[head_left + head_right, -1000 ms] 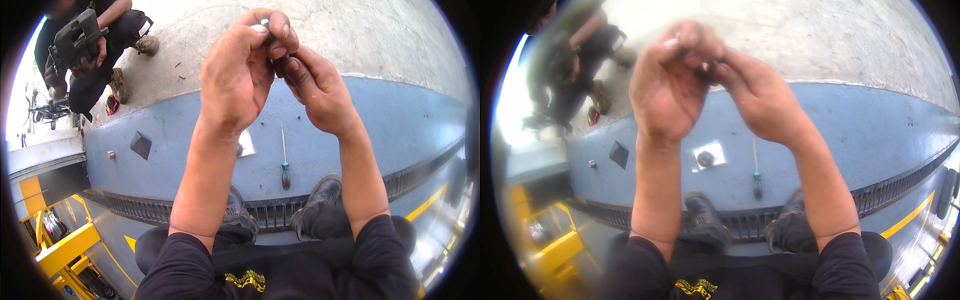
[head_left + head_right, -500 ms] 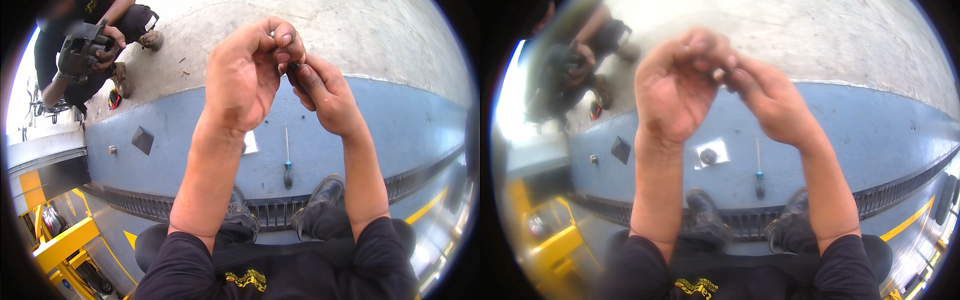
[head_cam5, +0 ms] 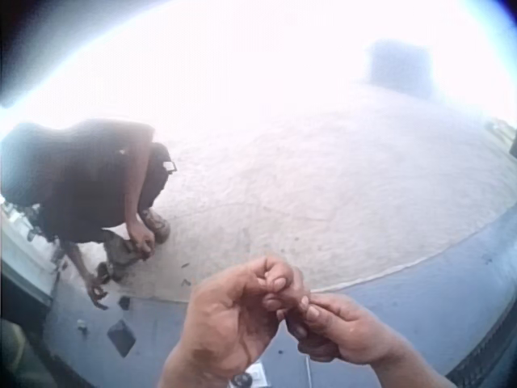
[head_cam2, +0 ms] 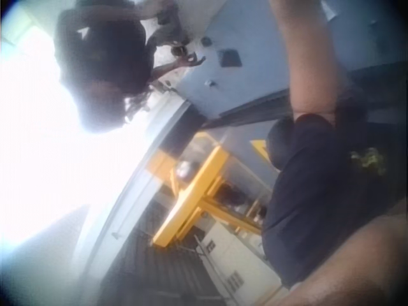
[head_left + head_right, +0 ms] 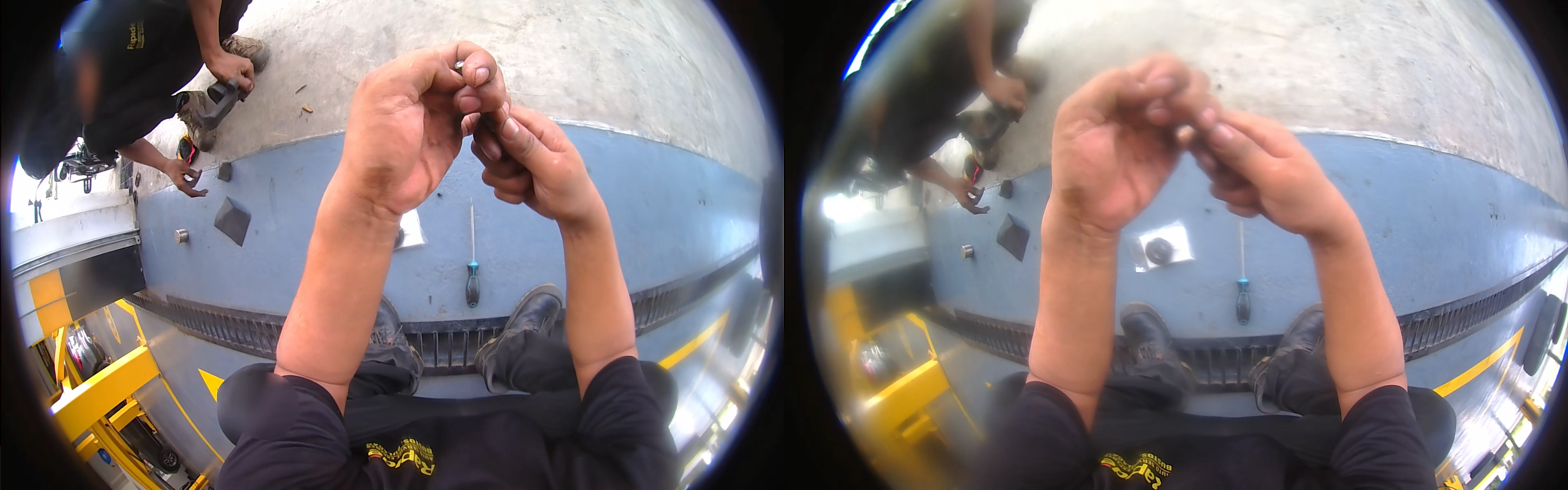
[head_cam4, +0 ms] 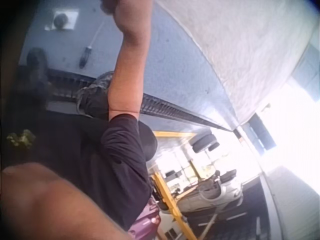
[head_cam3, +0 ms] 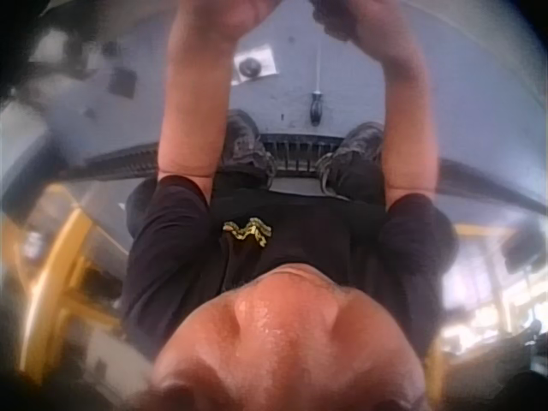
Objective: The person assembles small metal components on a workbench, using a screwdriver to manipulate parts. They then walk to a car lift and place the assembled components into a metal bowl near the wheel hub.
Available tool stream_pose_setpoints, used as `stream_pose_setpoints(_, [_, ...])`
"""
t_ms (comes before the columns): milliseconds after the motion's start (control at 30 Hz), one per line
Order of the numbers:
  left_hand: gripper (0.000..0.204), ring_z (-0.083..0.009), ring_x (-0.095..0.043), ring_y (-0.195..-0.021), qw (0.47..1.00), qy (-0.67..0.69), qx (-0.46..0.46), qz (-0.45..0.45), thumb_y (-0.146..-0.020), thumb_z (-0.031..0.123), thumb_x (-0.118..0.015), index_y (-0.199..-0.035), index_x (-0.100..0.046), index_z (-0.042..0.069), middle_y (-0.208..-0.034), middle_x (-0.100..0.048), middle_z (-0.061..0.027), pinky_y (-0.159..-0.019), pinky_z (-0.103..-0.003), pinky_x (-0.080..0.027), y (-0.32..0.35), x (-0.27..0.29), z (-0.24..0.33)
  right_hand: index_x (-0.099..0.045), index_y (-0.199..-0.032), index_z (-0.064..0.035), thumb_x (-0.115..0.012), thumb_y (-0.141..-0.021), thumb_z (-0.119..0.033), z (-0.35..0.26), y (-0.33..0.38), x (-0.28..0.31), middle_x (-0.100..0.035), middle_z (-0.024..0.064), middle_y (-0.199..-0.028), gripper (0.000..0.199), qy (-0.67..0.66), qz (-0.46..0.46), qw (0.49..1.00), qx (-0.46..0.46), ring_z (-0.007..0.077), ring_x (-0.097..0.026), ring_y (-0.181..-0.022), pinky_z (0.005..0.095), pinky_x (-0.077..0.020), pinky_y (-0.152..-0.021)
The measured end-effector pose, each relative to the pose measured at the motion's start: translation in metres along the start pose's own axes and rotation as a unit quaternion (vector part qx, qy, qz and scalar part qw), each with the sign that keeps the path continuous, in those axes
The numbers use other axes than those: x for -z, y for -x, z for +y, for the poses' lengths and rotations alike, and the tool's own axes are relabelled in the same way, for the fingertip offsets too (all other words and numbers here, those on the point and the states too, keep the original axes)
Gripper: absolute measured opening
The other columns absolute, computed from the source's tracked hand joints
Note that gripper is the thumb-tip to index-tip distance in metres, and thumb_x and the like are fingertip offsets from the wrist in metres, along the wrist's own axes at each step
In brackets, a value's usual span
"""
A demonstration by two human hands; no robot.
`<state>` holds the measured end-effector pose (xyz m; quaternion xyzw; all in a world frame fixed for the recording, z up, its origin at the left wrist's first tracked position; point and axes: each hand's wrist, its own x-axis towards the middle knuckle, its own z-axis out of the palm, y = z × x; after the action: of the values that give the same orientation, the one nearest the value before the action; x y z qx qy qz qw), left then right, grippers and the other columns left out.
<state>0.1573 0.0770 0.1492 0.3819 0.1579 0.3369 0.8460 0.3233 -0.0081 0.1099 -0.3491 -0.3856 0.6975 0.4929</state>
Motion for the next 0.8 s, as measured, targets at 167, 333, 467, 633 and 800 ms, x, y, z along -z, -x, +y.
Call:
stream_pose_setpoints(167, [0.018,-0.0235,-0.058,-0.087,1.0,0.018,0.012,-0.006,-0.093,0.022,-0.042,-0.079,-0.048,0.012,-0.075,-0.046,-0.0019,-0.082,-0.036,-0.05,0.0,0.006,0.0,-0.052,-0.108,-0.0046,-0.047,-0.109,-0.041,0.008,-0.003,0.003,-0.032,-0.0043,-0.067,0.037,-0.118,-0.067,0.99,-0.029,0.0033,-0.021,-0.047,0.0216,-0.0177,-0.041])
stream_pose_setpoints(333, [0.019,-0.0246,-0.057,-0.087,0.998,0.052,0.028,-0.02,-0.095,0.024,-0.041,-0.079,-0.045,0.015,-0.074,-0.043,-0.0002,-0.08,-0.036,-0.05,-0.002,0.009,-0.005,-0.047,-0.089,-0.0116,-0.046,-0.109,-0.043,0.016,-0.006,0.004,-0.033,-0.0074,-0.064,0.037,-0.22,-0.109,0.968,-0.059,0.0025,-0.026,-0.046,0.0196,-0.0202,-0.038])
stream_pose_setpoints(467, [0.019,-0.0249,-0.054,-0.087,0.993,0.105,0.031,-0.05,-0.095,0.026,-0.04,-0.079,-0.044,0.016,-0.074,-0.042,0.0006,-0.082,-0.037,-0.049,-0.001,0.011,-0.008,-0.047,-0.089,-0.0116,-0.045,-0.109,-0.043,0.023,-0.008,0.008,-0.033,-0.0073,-0.064,0.037,-0.291,-0.162,0.941,-0.067,0.0027,-0.024,-0.045,0.0203,-0.0181,-0.037])
stream_pose_setpoints(633, [0.019,-0.0244,-0.051,-0.084,0.984,0.151,0.042,-0.087,-0.095,0.027,-0.039,-0.081,-0.044,0.016,-0.074,-0.041,0.001,-0.083,-0.038,-0.048,-0.001,0.01,-0.008,-0.048,-0.09,-0.0103,-0.045,-0.109,-0.042,0.034,-0.01,0.009,-0.033,-0.0071,-0.063,0.037,-0.389,-0.242,0.886,-0.075,0.0032,-0.021,-0.043,0.021,-0.0153,-0.036])
stream_pose_setpoints(800, [0.018,-0.0245,-0.05,-0.084,0.987,0.149,0.039,-0.033,-0.096,0.023,-0.037,-0.081,-0.043,0.015,-0.075,-0.041,-0.0002,-0.079,-0.038,-0.048,-0.001,0.013,-0.011,-0.053,-0.094,-0.0091,-0.047,-0.108,-0.041,0.029,-0.012,0.012,-0.033,-0.0078,-0.064,0.036,-0.347,-0.195,0.911,-0.105,0.0036,-0.024,-0.046,0.0219,-0.0181,-0.039])
